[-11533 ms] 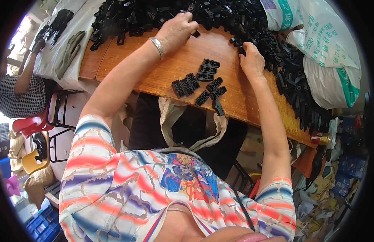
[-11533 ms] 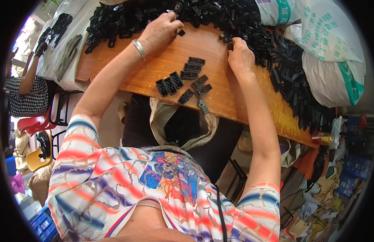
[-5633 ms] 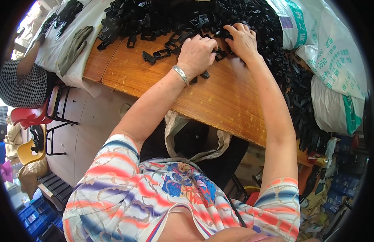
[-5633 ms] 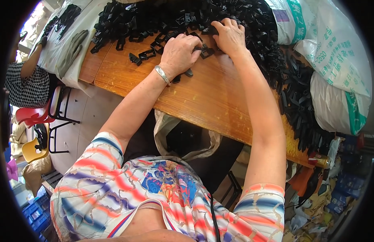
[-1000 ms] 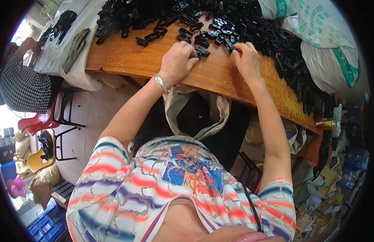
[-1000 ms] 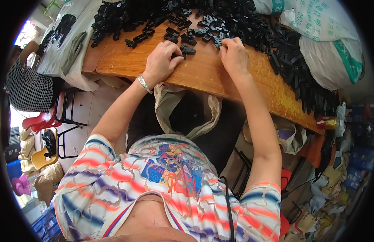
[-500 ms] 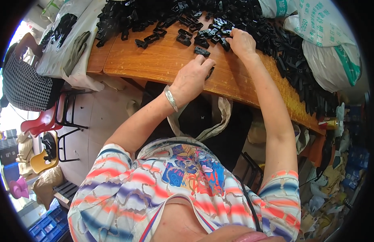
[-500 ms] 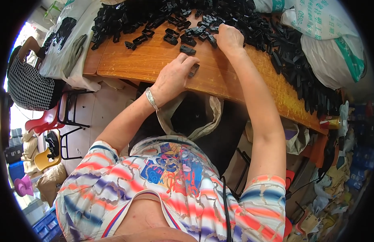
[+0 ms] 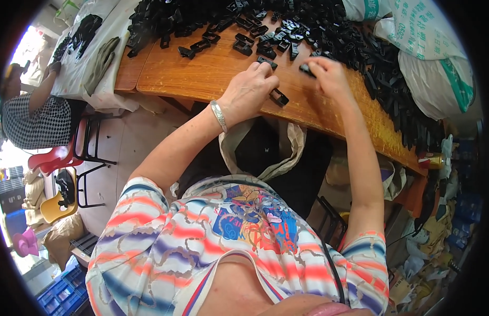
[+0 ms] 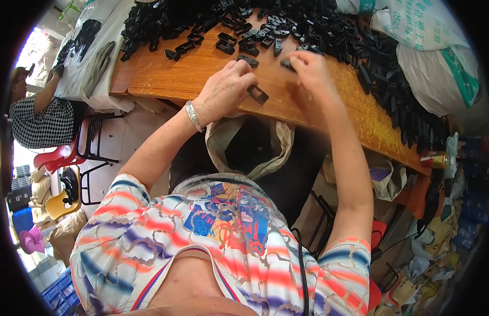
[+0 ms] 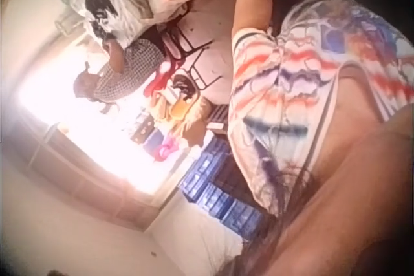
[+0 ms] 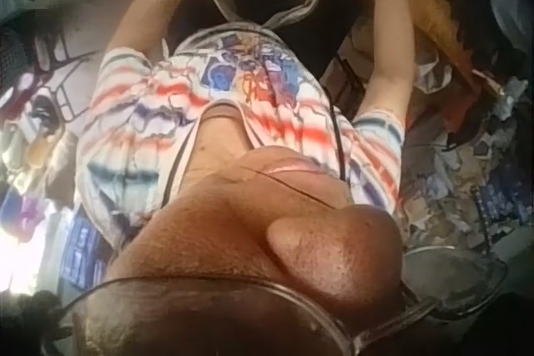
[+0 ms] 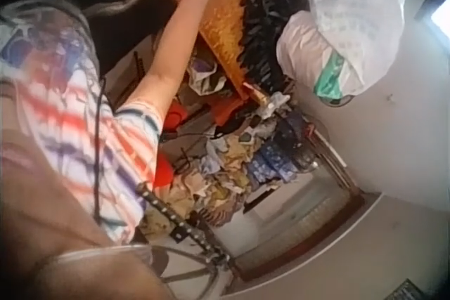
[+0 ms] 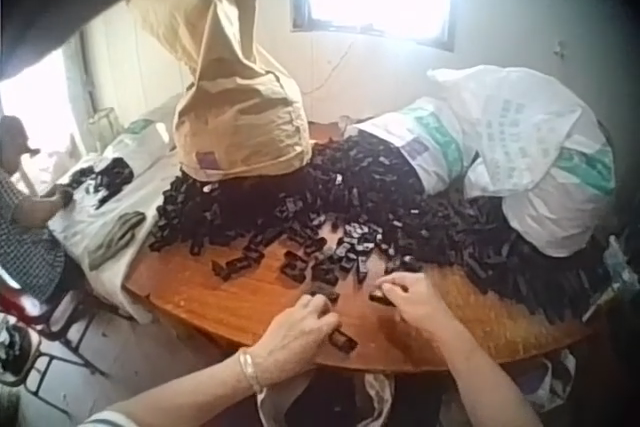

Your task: Assembling small black plastic buckle or clip components at a manufacturing workbench.

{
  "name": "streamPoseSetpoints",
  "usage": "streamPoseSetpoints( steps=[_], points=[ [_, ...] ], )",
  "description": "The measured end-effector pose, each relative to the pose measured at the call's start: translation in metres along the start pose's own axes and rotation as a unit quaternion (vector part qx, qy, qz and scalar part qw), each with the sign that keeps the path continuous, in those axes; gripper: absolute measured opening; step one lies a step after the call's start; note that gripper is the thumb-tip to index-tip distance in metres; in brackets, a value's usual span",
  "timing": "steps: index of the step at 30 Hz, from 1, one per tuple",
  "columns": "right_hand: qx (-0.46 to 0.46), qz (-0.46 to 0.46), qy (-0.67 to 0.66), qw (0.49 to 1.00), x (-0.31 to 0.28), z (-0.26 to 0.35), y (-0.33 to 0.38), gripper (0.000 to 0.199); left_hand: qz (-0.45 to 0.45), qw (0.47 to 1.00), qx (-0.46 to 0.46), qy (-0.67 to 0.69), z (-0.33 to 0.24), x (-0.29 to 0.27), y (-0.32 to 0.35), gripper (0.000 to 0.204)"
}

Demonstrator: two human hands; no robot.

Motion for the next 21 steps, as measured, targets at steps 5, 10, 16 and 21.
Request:
streamPoseSetpoints(
  steps=[5,10,16,21],
  points=[
    [0.097,0.036,0.002,0.995,0.007,-0.018,0.029,0.029,-0.022,0.995,-0.06,0.08,-0.006,-0.002,0.009,0.03],
    [0.053,-0.029,0.228,0.972,0.003,-0.016,0.024,0.037,-0.033,0.991,-0.079,0.102,-0.011,0.001,0.014,0.034],
    [-0.043,-0.104,0.434,0.894,-0.006,-0.001,0.051,0.03,-0.049,0.99,-0.087,0.104,-0.007,0.002,0.021,0.035],
    [-0.137,-0.053,0.3,0.942,-0.01,0.004,0.083,0.02,-0.054,0.99,-0.089,0.099,-0.005,0.005,0.022,0.033]
  ],
)
Point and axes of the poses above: each hand's wrist, its own y-axis away from the middle knuckle, its own x-axis out of the palm, z = x × y, the point moved 2 cm from there along -y, towards the middle knuckle, and after that the axes turned 8 degrees about x, right-handed, at the moved point
